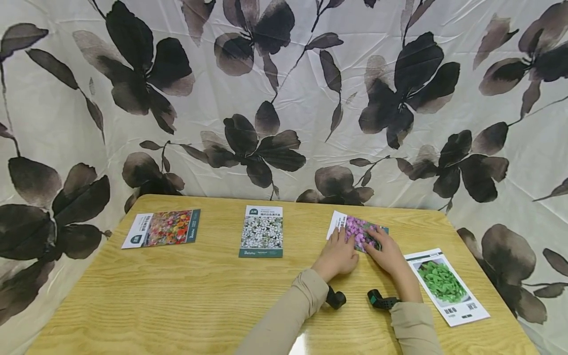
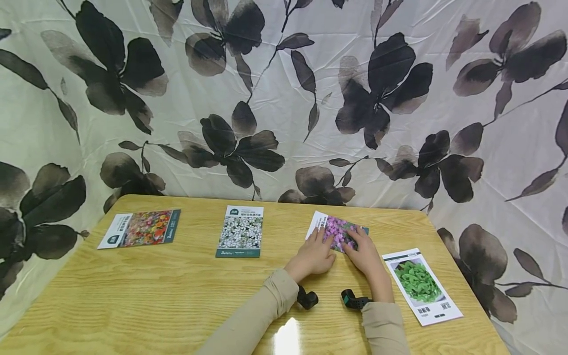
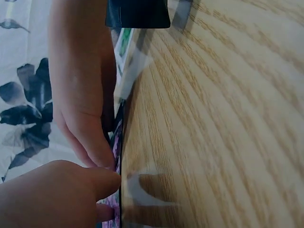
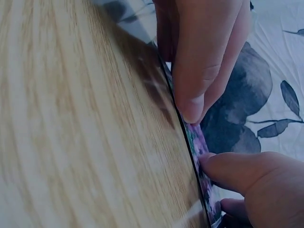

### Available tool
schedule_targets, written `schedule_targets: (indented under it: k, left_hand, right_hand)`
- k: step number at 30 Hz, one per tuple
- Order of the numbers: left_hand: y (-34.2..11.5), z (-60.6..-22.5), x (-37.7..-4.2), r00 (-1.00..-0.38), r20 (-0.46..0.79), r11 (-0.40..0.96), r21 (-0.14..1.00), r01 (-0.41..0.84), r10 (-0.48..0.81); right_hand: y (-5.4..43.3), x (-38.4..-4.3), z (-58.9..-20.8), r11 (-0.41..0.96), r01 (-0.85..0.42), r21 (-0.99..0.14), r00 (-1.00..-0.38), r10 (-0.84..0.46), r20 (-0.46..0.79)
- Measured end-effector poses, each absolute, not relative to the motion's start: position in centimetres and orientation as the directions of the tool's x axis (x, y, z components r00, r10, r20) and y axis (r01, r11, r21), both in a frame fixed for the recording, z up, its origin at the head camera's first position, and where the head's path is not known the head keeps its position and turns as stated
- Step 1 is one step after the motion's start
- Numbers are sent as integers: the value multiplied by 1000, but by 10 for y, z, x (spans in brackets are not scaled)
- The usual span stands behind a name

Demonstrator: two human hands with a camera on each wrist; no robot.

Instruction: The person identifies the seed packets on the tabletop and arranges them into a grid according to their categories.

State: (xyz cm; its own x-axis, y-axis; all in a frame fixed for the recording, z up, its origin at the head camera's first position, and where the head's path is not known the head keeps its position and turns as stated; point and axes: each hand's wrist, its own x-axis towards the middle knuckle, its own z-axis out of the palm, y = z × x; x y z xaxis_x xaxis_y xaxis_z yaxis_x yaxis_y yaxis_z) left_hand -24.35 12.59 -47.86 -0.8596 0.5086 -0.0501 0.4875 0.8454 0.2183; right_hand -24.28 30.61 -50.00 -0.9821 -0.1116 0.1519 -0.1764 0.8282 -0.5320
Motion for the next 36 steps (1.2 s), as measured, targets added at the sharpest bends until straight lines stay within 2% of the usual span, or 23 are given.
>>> schedule_targets:
  k: [12, 24, 36]
  left_hand:
    - [128, -478, -245, -876, -39, 871, 136, 472, 481]
    - [123, -478, -249, -878, -36, 867, 183, 463, 477]
    - [123, -477, -248, -884, -41, 878, 148, 455, 465]
  right_hand:
    - [296, -236, -487, 856, -103, -506, -994, -73, 79]
    - [286, -232, -476, 898, -43, -437, -999, -31, 33]
    - [278, -226, -474, 944, -28, -328, -999, -12, 49]
